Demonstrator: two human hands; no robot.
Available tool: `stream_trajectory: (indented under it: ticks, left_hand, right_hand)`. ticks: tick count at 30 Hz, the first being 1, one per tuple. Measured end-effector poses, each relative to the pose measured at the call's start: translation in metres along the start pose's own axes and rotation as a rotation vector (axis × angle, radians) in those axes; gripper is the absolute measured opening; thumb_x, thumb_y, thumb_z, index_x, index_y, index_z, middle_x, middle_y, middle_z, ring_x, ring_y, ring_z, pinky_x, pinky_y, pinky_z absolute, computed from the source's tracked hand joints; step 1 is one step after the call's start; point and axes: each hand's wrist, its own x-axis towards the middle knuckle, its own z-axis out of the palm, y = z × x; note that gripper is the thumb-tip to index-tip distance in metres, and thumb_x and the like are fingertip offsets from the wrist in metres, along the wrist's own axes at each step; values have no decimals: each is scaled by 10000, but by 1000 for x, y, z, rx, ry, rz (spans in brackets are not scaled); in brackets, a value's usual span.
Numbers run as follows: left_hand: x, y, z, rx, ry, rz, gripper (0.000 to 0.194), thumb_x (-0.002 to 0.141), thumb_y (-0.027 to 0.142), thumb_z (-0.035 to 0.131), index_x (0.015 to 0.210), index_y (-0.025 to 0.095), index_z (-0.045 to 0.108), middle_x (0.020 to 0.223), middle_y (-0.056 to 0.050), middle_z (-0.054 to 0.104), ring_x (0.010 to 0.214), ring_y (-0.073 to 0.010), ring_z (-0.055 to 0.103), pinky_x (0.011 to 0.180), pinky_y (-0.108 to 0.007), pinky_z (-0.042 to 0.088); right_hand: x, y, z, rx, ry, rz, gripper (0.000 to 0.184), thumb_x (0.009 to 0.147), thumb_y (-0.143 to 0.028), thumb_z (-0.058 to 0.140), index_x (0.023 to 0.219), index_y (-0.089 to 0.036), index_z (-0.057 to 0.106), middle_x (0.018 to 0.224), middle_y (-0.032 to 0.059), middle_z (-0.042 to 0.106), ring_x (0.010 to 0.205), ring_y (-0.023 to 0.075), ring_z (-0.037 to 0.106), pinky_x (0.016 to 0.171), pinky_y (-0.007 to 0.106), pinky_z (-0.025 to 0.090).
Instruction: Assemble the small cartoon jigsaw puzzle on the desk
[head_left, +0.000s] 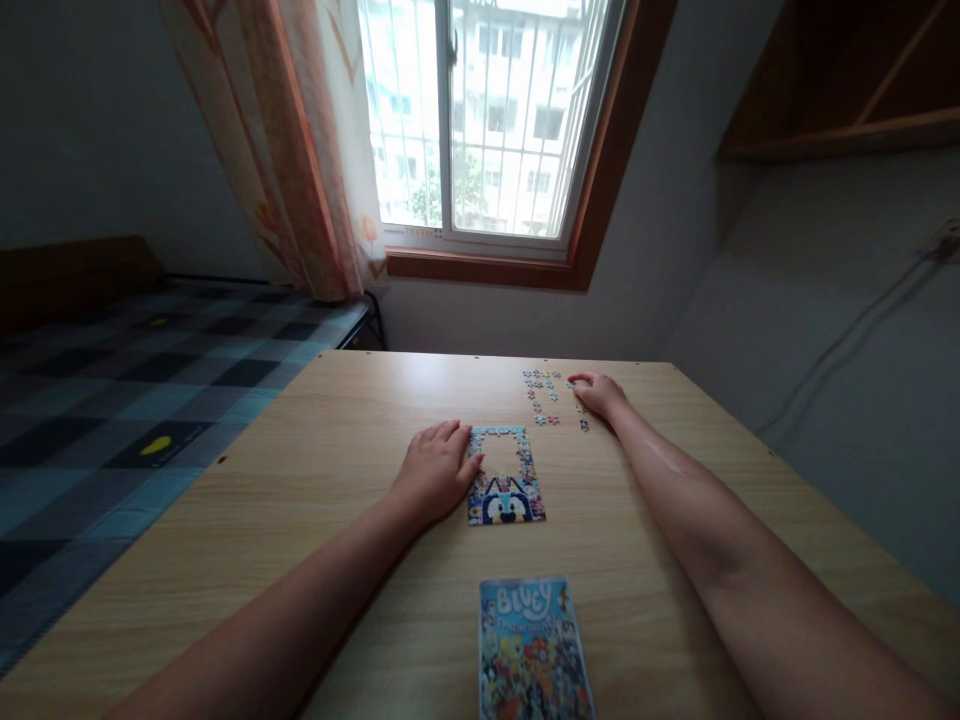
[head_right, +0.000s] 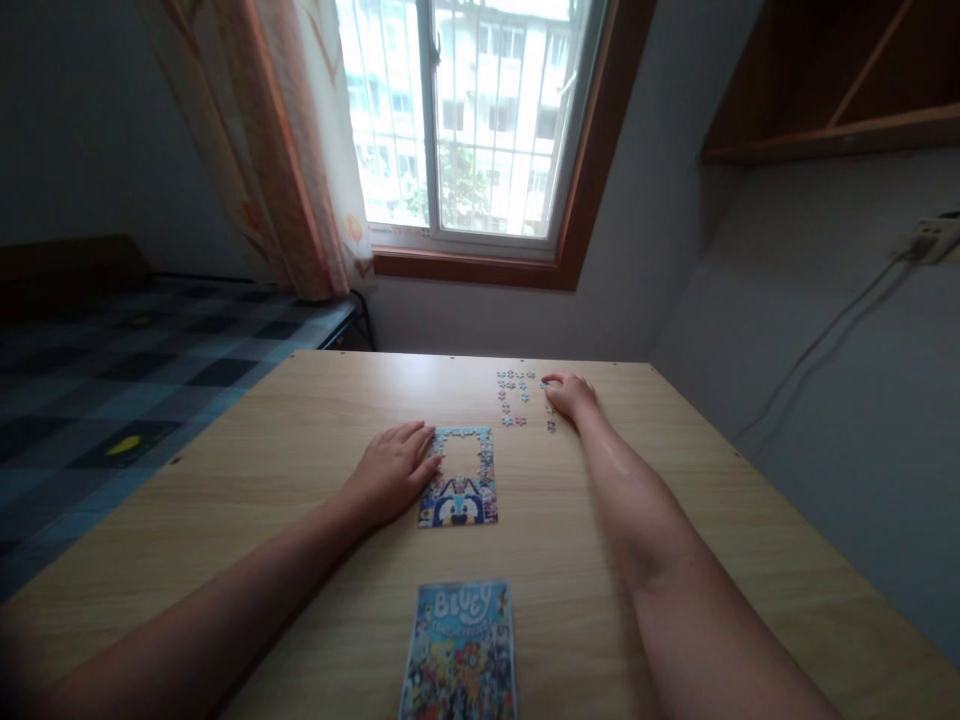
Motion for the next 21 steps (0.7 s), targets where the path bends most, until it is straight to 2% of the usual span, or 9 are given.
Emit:
stream_trajectory:
  ticks: [6,13,21]
  left_hand:
    - [0,-1,2,-11,23,5,502,985,435,497,1402,168,579,1477,-157,562,1376,-335,493,1150,-497,367]
    - [0,-2,2,-17,33,13,501,978,429,510,1393,160,587,1467,-166,568,1363,-345,503,1139,-507,380]
    - [0,-2,4,-34,50,8,485,969,428,531,1376,174,600,1456,-162,579,1363,-346,506,1138,-513,381]
  right_hand:
    - [0,-2,0,-33,5,-22,366,826,-317,571,1133,-340,768,1231,10,742,1148,259,649,1042,378,454]
    - [-4,-7,0,-62,15,-52,342,830,-364,591,1127,-309,750,1288,63,704,1217,310,600,1077,453,420]
    - [0,-4,2,82,41,-18,234,738,-336,662,943,-245,728,1166,107,733,1189,344,607,1090,505,395]
